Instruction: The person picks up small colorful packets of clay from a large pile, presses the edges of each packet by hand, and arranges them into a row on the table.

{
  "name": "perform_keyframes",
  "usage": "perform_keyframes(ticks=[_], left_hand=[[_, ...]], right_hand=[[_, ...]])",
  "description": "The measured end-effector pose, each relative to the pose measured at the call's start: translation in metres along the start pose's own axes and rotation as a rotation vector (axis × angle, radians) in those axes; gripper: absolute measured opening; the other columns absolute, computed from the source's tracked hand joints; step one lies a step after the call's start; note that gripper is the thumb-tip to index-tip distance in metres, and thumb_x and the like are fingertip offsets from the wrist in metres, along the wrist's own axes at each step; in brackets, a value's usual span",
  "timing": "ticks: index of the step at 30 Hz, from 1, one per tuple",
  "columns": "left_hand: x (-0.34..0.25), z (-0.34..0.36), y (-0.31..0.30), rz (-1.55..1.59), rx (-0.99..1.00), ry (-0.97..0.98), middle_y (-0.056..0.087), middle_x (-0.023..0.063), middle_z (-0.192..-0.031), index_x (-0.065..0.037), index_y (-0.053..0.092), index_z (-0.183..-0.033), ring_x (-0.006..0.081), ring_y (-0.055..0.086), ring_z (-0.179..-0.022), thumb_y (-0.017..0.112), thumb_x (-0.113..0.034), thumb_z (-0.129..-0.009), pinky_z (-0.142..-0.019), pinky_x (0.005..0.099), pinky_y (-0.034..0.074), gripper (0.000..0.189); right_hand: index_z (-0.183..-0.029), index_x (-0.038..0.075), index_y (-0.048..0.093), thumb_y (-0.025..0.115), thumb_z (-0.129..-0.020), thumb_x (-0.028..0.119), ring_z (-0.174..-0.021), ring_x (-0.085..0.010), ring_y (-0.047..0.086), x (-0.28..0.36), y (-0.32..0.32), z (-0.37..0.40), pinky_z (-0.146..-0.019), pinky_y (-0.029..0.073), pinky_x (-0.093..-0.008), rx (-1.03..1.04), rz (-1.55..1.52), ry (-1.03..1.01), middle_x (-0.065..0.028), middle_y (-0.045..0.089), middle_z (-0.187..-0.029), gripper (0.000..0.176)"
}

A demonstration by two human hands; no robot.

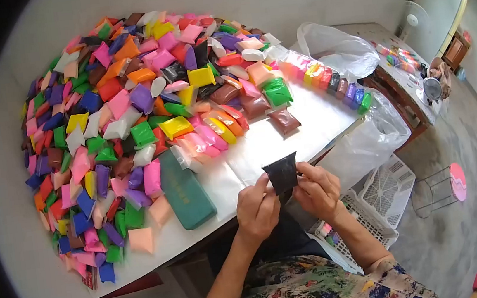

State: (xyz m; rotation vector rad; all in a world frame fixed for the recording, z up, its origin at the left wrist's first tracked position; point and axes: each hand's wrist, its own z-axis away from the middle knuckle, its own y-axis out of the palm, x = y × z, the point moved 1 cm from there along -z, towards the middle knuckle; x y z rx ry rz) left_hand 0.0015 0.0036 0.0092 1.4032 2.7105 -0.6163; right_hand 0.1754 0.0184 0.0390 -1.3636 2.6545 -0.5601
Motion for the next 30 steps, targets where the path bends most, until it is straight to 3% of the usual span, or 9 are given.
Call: perform_keyframes(ticks=[2,5,11,14,17,20,23,26,30], left_hand=[[-0.001,-0.002,-0.001,0.109,-0.036,-0.086,0.061,0.0249,-0.125,0.000,0.062,-0.101,0.0327,0.066,-0.080,0.073,0.009,-0.078,-0.078,0.0382,0.056,0.027],[-0.007,-0.001,0.001,0.169,-0.028,-0.151,0.061,0.0226,-0.120,0.000,0.059,-0.105,0.0292,0.066,-0.087,0.072,0.011,-0.078,-0.080,0.0359,0.055,0.032],[-0.022,0.000,0.003,0.796,-0.126,-0.593,0.059,0.0128,-0.118,-0.002,0.045,-0.126,0.0183,0.060,-0.101,0.070,0.008,-0.085,-0.084,0.0299,0.052,0.050],[-0.020,-0.004,0.006,0.754,-0.131,-0.673,0.058,0.0103,-0.120,-0.002,0.043,-0.129,0.0161,0.059,-0.100,0.069,0.007,-0.088,-0.084,0.0291,0.052,0.050],[-0.024,-0.013,0.007,0.685,-0.154,-0.744,0.059,0.0097,-0.115,-0.002,0.046,-0.127,0.0156,0.061,-0.097,0.069,0.005,-0.089,-0.083,0.0290,0.052,0.045],[-0.022,-0.016,0.007,0.428,-0.053,-0.554,0.063,0.0164,-0.116,0.000,0.051,-0.125,0.0267,0.067,-0.096,0.069,0.005,-0.087,-0.083,0.0356,0.055,0.042],[-0.021,-0.027,0.008,0.319,-0.041,-0.355,0.065,0.0185,-0.116,0.000,0.053,-0.121,0.0252,0.066,-0.093,0.070,0.003,-0.089,-0.080,0.0337,0.055,0.037],[-0.019,-0.029,0.009,0.301,-0.006,-0.366,0.064,0.0202,-0.121,0.001,0.055,-0.119,0.0284,0.067,-0.094,0.068,0.003,-0.088,-0.081,0.0350,0.055,0.033],[-0.019,-0.046,0.000,0.284,0.064,-0.454,0.063,0.0173,-0.121,0.001,0.056,-0.118,0.0247,0.066,-0.092,0.067,0.004,-0.088,-0.081,0.0336,0.055,0.032]], right_hand=[[-0.086,-0.002,0.060,0.075,-0.067,-0.007,-0.063,-0.0254,0.065,0.002,-0.001,-0.002,-0.053,0.052,-0.0314,-0.002,0.015,-0.032,-0.0204,0.068,-0.111,0.025],[-0.086,-0.003,0.060,0.075,-0.065,-0.008,-0.063,-0.0251,0.065,-0.001,-0.004,-0.002,-0.053,0.052,-0.0312,-0.016,0.009,-0.066,-0.0198,0.068,-0.111,0.026],[-0.088,-0.003,0.063,0.072,-0.070,-0.007,-0.070,-0.0231,0.067,0.001,-0.005,0.002,-0.059,0.053,-0.0322,0.030,0.020,0.005,-0.0156,0.070,-0.110,0.021],[-0.097,-0.003,0.064,0.072,-0.072,-0.007,-0.072,-0.0255,0.067,0.001,0.001,-0.003,-0.061,0.054,-0.0334,0.089,-0.035,0.086,-0.0155,0.069,-0.108,0.026],[-0.109,-0.003,0.063,0.070,-0.079,-0.003,-0.073,-0.0266,0.067,0.011,0.004,-0.001,-0.064,0.054,-0.0336,0.140,-0.194,0.393,-0.0166,0.067,-0.106,0.030],[-0.117,-0.005,0.062,0.070,-0.085,0.004,-0.073,-0.0247,0.066,0.018,-0.001,-0.004,-0.064,0.053,-0.0310,0.175,-0.410,0.631,-0.0178,0.065,-0.105,0.034],[-0.119,-0.004,0.061,0.071,-0.088,0.011,-0.070,-0.0166,0.064,0.019,-0.006,-0.013,-0.061,0.051,-0.0275,0.257,-0.487,0.762,-0.0134,0.066,-0.098,0.036],[-0.120,-0.002,0.062,0.073,-0.087,0.013,-0.068,-0.0101,0.061,0.006,0.002,-0.010,-0.059,0.047,-0.0242,0.218,-0.748,0.959,-0.0074,0.067,-0.092,0.038],[-0.116,0.000,0.063,0.069,-0.090,0.012,-0.068,-0.0068,0.058,-0.018,0.010,-0.030,-0.061,0.047,-0.0228,0.284,-0.809,0.887,-0.0023,0.067,-0.091,0.029]])
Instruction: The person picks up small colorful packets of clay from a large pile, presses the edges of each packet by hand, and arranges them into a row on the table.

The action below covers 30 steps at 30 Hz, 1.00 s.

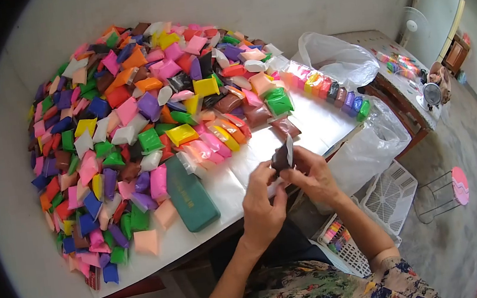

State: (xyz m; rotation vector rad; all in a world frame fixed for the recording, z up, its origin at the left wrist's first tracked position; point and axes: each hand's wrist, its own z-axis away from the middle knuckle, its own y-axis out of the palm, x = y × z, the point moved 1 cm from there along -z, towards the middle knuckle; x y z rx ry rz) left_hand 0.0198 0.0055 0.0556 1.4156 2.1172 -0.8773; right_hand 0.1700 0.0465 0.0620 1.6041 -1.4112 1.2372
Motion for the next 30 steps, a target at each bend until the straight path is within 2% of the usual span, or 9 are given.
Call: perform_keyframes(ticks=[3,5,8,11,12,21,24,27,30], left_hand=[[-0.002,-0.014,-0.015,0.007,-0.042,-0.145,0.059,0.0222,-0.124,0.002,0.055,-0.120,0.0333,0.065,-0.096,0.066,0.004,-0.086,-0.082,0.0380,0.055,0.036],[-0.007,-0.029,-0.030,-0.054,-0.083,-0.171,0.061,0.0213,-0.116,0.002,0.056,-0.120,0.0326,0.063,-0.093,0.065,-0.001,-0.089,-0.082,0.0404,0.052,0.033],[-0.012,-0.055,-0.045,-0.224,-0.062,-0.211,0.062,0.0209,-0.109,0.002,0.056,-0.120,0.0355,0.060,-0.098,0.062,-0.006,-0.091,-0.087,0.0453,0.047,0.030],[-0.007,-0.081,-0.047,-0.387,-0.068,-0.067,0.062,0.0218,-0.111,0.004,0.056,-0.119,0.0384,0.059,-0.102,0.061,-0.006,-0.091,-0.092,0.0470,0.045,0.030],[0.001,-0.088,-0.045,-0.356,-0.073,-0.047,0.061,0.0224,-0.113,0.004,0.056,-0.120,0.0407,0.057,-0.107,0.060,-0.008,-0.091,-0.096,0.0490,0.042,0.032],[0.042,-0.118,-0.019,-0.700,0.208,0.045,0.061,0.0179,-0.119,-0.001,0.060,-0.122,0.0373,0.056,-0.115,0.075,-0.021,-0.075,-0.102,0.0462,0.042,0.053],[0.058,-0.124,-0.015,-0.787,0.286,0.041,0.062,0.0168,-0.115,-0.002,0.063,-0.120,0.0361,0.055,-0.114,0.076,-0.022,-0.071,-0.102,0.0457,0.041,0.054],[0.063,-0.126,-0.015,-0.819,0.406,-0.084,0.062,0.0139,-0.116,-0.003,0.065,-0.116,0.0333,0.058,-0.115,0.075,-0.017,-0.076,-0.099,0.0477,0.042,0.044],[0.073,-0.125,-0.015,-0.819,0.379,-0.046,0.063,0.0136,-0.117,-0.004,0.066,-0.114,0.0334,0.059,-0.114,0.074,-0.014,-0.075,-0.095,0.0478,0.045,0.041]], right_hand=[[-0.114,0.001,0.063,0.067,-0.090,0.010,-0.076,-0.0078,0.060,0.002,-0.011,-0.029,-0.068,0.049,-0.0240,0.088,-0.077,0.054,-0.0026,0.068,-0.094,0.026],[-0.110,0.000,0.064,0.064,-0.090,0.011,-0.079,-0.0107,0.061,0.003,-0.018,-0.051,-0.074,0.051,-0.0278,0.141,-0.049,0.099,-0.0041,0.067,-0.092,0.023],[-0.097,-0.001,0.066,0.064,-0.085,0.024,-0.076,-0.0123,0.062,-0.005,-0.024,-0.084,-0.072,0.050,-0.0290,0.220,0.161,0.128,-0.0056,0.066,-0.081,0.028],[-0.091,0.000,0.065,0.064,-0.084,0.026,-0.074,-0.0120,0.062,-0.012,-0.026,-0.104,-0.070,0.049,-0.0287,0.296,0.233,0.141,-0.0056,0.066,-0.079,0.027],[-0.100,0.004,0.067,0.065,-0.085,0.020,-0.072,-0.0089,0.057,-0.010,-0.027,-0.110,-0.062,0.047,-0.0267,0.339,0.261,0.206,0.0003,0.062,-0.079,0.022],[-0.098,-0.003,0.068,0.062,-0.080,0.012,-0.070,-0.0163,0.061,-0.021,-0.020,-0.137,-0.065,0.050,-0.0317,0.324,0.346,0.168,-0.0081,0.067,-0.080,0.024],[-0.101,-0.002,0.069,0.061,-0.080,0.010,-0.069,-0.0156,0.060,-0.029,-0.021,-0.144,-0.065,0.050,-0.0313,0.377,0.289,0.141,-0.0076,0.067,-0.079,0.025],[-0.101,-0.002,0.069,0.060,-0.081,0.009,-0.069,-0.0151,0.061,-0.034,-0.020,-0.149,-0.065,0.050,-0.0316,0.375,0.242,0.160,-0.0073,0.067,-0.080,0.025],[-0.102,-0.001,0.069,0.059,-0.080,0.009,-0.070,-0.0153,0.062,-0.034,-0.015,-0.150,-0.065,0.051,-0.0323,0.397,0.266,0.104,-0.0081,0.068,-0.080,0.026]])
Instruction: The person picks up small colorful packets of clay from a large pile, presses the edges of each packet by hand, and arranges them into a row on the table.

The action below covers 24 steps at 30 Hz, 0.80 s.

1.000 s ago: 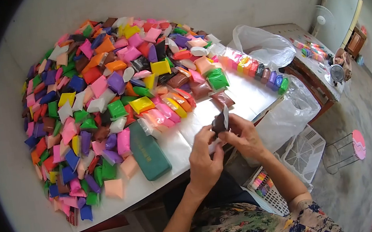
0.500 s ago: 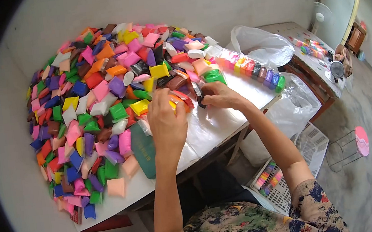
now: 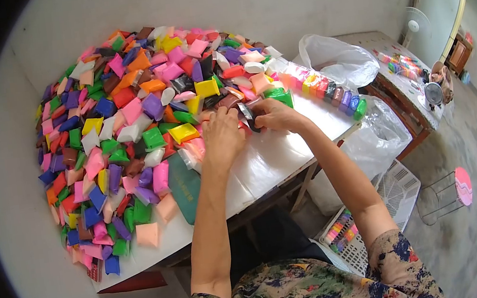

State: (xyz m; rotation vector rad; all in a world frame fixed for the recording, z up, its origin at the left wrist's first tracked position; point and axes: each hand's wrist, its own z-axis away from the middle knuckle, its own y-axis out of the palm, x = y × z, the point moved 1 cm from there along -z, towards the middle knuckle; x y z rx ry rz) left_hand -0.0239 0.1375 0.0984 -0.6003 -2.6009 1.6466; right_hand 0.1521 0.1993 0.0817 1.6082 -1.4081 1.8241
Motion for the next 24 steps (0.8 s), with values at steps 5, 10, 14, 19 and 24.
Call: perform_keyframes(ticks=[5,10,14,19,24], left_hand=[[0.007,0.003,0.001,0.077,-0.012,0.027,0.065,0.0156,-0.115,-0.001,0.066,-0.107,0.0366,0.059,-0.112,0.069,-0.011,-0.076,-0.091,0.0499,0.047,0.033],[0.012,0.004,0.002,0.145,-0.039,0.047,0.066,0.0192,-0.112,0.000,0.065,-0.104,0.0403,0.057,-0.109,0.064,-0.007,-0.077,-0.091,0.0513,0.046,0.028],[0.013,0.006,0.002,0.202,-0.037,0.045,0.065,0.0212,-0.113,-0.002,0.063,-0.114,0.0408,0.056,-0.110,0.063,-0.006,-0.077,-0.093,0.0512,0.045,0.038],[0.003,0.014,-0.010,0.262,-0.068,0.044,0.060,0.0229,-0.124,-0.002,0.054,-0.131,0.0400,0.053,-0.119,0.065,-0.008,-0.076,-0.102,0.0497,0.040,0.056],[0.004,0.027,-0.018,0.250,-0.204,0.123,0.055,0.0252,-0.131,0.005,0.050,-0.132,0.0406,0.049,-0.126,0.068,-0.009,-0.081,-0.112,0.0495,0.034,0.056]], right_hand=[[-0.106,0.002,0.068,0.055,-0.083,0.004,-0.070,-0.0117,0.059,-0.008,0.008,-0.011,-0.064,0.050,-0.0277,0.011,0.120,0.015,-0.0012,0.063,-0.079,0.027],[-0.099,-0.001,0.067,0.054,-0.082,0.005,-0.070,-0.0195,0.062,0.003,0.016,-0.011,-0.066,0.050,-0.0335,-0.022,0.307,0.028,-0.0096,0.065,-0.078,0.022],[-0.097,-0.003,0.067,0.057,-0.082,0.008,-0.081,-0.0338,0.066,0.003,0.020,-0.011,-0.075,0.051,-0.0437,-0.084,0.479,0.007,-0.0215,0.068,-0.087,0.022],[-0.094,-0.004,0.068,0.057,-0.081,0.010,-0.095,-0.0433,0.065,0.005,0.028,-0.007,-0.087,0.049,-0.0508,-0.221,0.557,-0.008,-0.0278,0.068,-0.097,0.022],[-0.088,-0.007,0.065,0.058,-0.079,0.009,-0.097,-0.0442,0.062,0.002,0.038,0.004,-0.090,0.048,-0.0515,-0.302,0.450,-0.041,-0.0289,0.065,-0.095,0.019]])
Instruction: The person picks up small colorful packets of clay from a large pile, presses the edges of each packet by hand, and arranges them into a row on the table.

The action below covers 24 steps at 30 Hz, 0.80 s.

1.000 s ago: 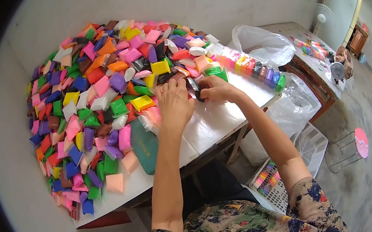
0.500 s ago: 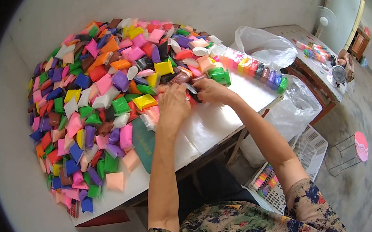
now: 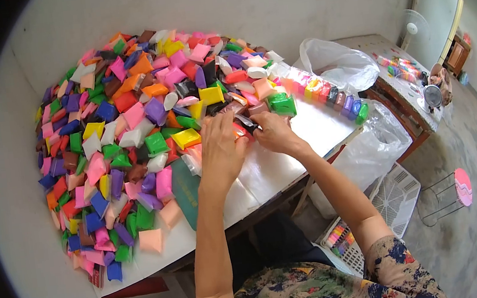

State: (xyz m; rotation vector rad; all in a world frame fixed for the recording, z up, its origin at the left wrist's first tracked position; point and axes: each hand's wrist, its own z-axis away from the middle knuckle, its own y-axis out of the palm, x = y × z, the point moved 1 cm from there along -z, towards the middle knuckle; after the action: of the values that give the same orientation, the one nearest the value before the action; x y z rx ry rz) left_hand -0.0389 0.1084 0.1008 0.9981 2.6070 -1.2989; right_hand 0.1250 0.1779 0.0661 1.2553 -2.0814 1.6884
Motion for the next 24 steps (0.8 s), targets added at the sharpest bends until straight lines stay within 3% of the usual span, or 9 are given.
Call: perform_keyframes(ticks=[3,7,9,12,20,24], left_hand=[[-0.019,0.013,-0.012,0.115,-0.024,-0.076,0.056,0.0223,-0.134,0.000,0.055,-0.133,0.0400,0.048,-0.131,0.067,-0.011,-0.087,-0.112,0.0462,0.036,0.048],[-0.038,0.039,-0.019,0.170,-0.061,-0.066,0.056,0.0206,-0.135,0.001,0.059,-0.126,0.0392,0.051,-0.128,0.065,-0.009,-0.091,-0.109,0.0455,0.040,0.037],[-0.045,0.054,-0.020,0.188,-0.055,-0.065,0.057,0.0199,-0.135,0.001,0.061,-0.123,0.0390,0.052,-0.127,0.064,-0.009,-0.092,-0.108,0.0453,0.041,0.033],[-0.053,0.072,-0.017,0.228,-0.098,-0.011,0.061,0.0182,-0.129,0.000,0.064,-0.116,0.0378,0.056,-0.122,0.064,-0.003,-0.090,-0.103,0.0444,0.045,0.026],[-0.055,0.084,-0.005,0.282,-0.114,0.017,0.065,0.0172,-0.120,0.001,0.067,-0.106,0.0356,0.061,-0.114,0.063,0.003,-0.088,-0.098,0.0421,0.048,0.018],[-0.046,0.093,0.006,0.313,-0.116,-0.008,0.066,0.0172,-0.117,0.001,0.067,-0.104,0.0353,0.062,-0.112,0.063,0.005,-0.087,-0.097,0.0420,0.049,0.018]], right_hand=[[-0.087,-0.007,0.061,0.058,-0.080,0.007,-0.096,-0.0453,0.061,-0.004,0.010,0.005,-0.089,0.048,-0.0516,-0.091,-0.004,-0.050,-0.0284,0.063,-0.093,0.016],[-0.093,-0.006,0.058,0.058,-0.083,0.007,-0.097,-0.0460,0.061,-0.006,0.021,0.003,-0.086,0.050,-0.0535,-0.082,0.056,0.003,-0.0290,0.061,-0.100,0.016],[-0.101,-0.005,0.055,0.058,-0.084,0.007,-0.095,-0.0459,0.063,0.000,0.029,0.009,-0.083,0.052,-0.0533,-0.140,0.127,0.016,-0.0277,0.059,-0.104,0.021],[-0.109,-0.002,0.053,0.057,-0.084,0.007,-0.094,-0.0456,0.063,0.006,0.034,0.013,-0.080,0.052,-0.0541,-0.174,0.161,0.056,-0.0246,0.057,-0.105,0.028],[-0.110,-0.001,0.051,0.056,-0.085,0.005,-0.095,-0.0484,0.062,0.021,0.035,0.016,-0.082,0.051,-0.0560,-0.160,0.108,0.171,-0.0273,0.053,-0.110,0.026],[-0.119,0.000,0.053,0.057,-0.084,0.004,-0.096,-0.0460,0.062,0.026,0.023,0.037,-0.083,0.051,-0.0543,-0.327,0.108,0.038,-0.0255,0.054,-0.115,0.036]])
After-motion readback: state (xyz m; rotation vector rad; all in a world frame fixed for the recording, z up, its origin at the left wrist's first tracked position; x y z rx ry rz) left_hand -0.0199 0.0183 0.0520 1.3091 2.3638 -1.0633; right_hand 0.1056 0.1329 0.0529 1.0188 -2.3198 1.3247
